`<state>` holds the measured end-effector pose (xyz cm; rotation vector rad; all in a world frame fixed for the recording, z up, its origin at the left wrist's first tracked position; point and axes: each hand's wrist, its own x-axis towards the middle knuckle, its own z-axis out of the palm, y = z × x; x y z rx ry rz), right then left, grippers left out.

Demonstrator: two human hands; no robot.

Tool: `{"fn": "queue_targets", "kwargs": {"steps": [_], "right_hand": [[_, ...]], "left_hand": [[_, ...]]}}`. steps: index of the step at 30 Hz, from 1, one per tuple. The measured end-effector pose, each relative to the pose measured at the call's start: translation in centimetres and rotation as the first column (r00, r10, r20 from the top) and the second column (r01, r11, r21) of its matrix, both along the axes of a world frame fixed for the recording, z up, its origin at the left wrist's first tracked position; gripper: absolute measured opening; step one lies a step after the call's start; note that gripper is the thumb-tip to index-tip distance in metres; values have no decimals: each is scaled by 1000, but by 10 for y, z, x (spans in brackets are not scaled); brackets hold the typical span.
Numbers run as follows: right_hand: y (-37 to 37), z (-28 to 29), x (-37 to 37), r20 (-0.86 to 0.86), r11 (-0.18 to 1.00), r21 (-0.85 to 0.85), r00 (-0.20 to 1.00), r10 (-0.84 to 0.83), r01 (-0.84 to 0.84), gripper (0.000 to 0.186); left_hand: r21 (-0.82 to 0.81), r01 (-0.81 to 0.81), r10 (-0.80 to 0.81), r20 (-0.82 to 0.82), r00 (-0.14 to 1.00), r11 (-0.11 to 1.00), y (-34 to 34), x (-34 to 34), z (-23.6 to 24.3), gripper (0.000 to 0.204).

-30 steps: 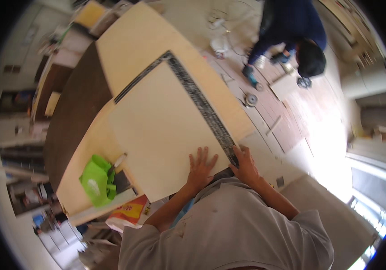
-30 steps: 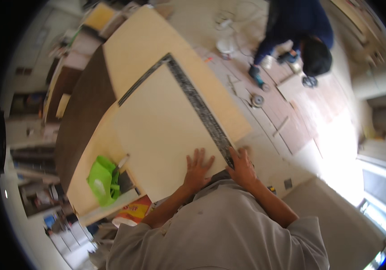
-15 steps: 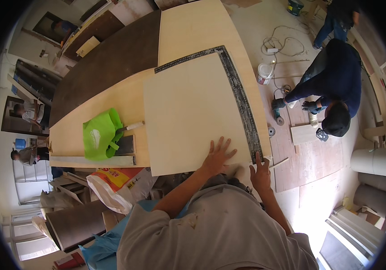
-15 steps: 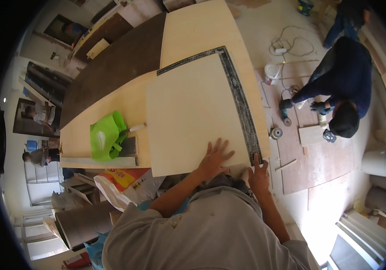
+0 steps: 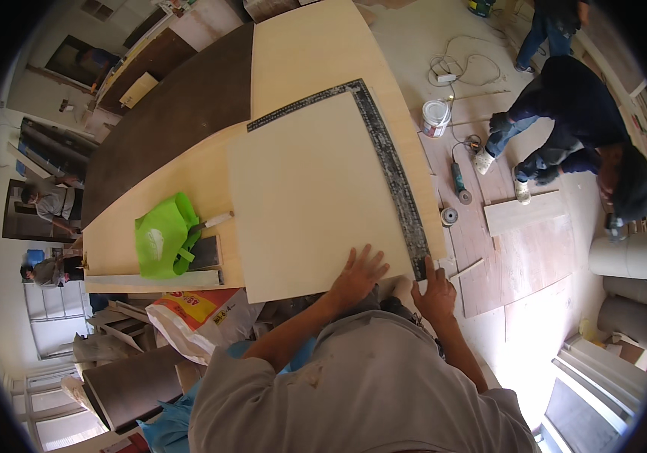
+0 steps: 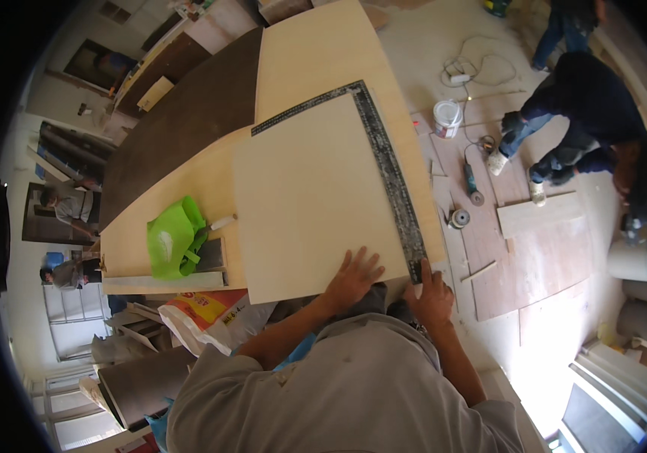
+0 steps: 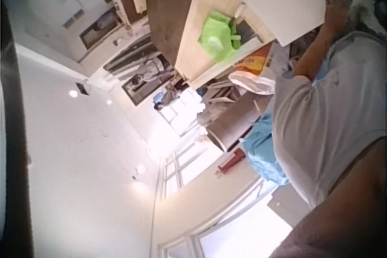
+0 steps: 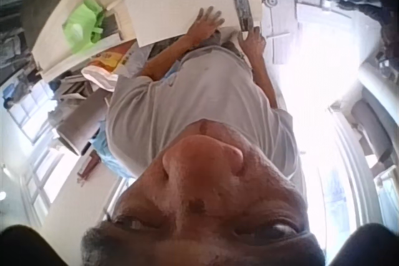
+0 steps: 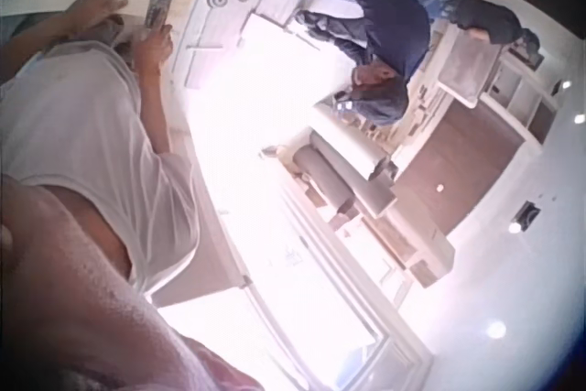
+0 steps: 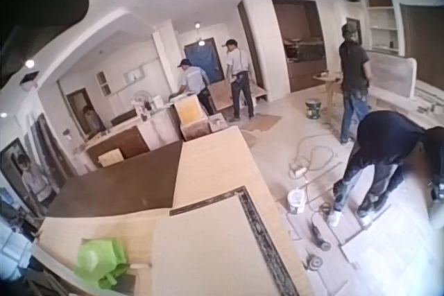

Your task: The person positions a square ruler on a large sheet of plywood and uses a utility knife to score straight lines along the ruler's edges. The person repeatedly repositions the ruler and scores additional lines to create a rectangular outline on the plywood.

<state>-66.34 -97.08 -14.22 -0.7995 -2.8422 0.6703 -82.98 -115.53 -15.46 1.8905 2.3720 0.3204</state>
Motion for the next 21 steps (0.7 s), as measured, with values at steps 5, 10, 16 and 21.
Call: {"fn": "queue_targets", "kwargs": {"steps": [5,10,16,21], "right_hand": [[-2,10,21,-25,1000,24,1000,-9,10,76],[-14,11,28,74,997,-50,996,-54,58,75],[-23,3,18,95,996,-63,994,-62,69,75],[-28,11,5,207,976,-176,974,-89,126,78]], "left_hand": [[85,94,-102,95,990,992,5,12,5,47],[105,186,-199,134,971,977,7,2,3,46],[74,268,-271,31,962,961,3,-40,-2,46],[100,268,-275,62,960,958,4,-50,0,43]]}}
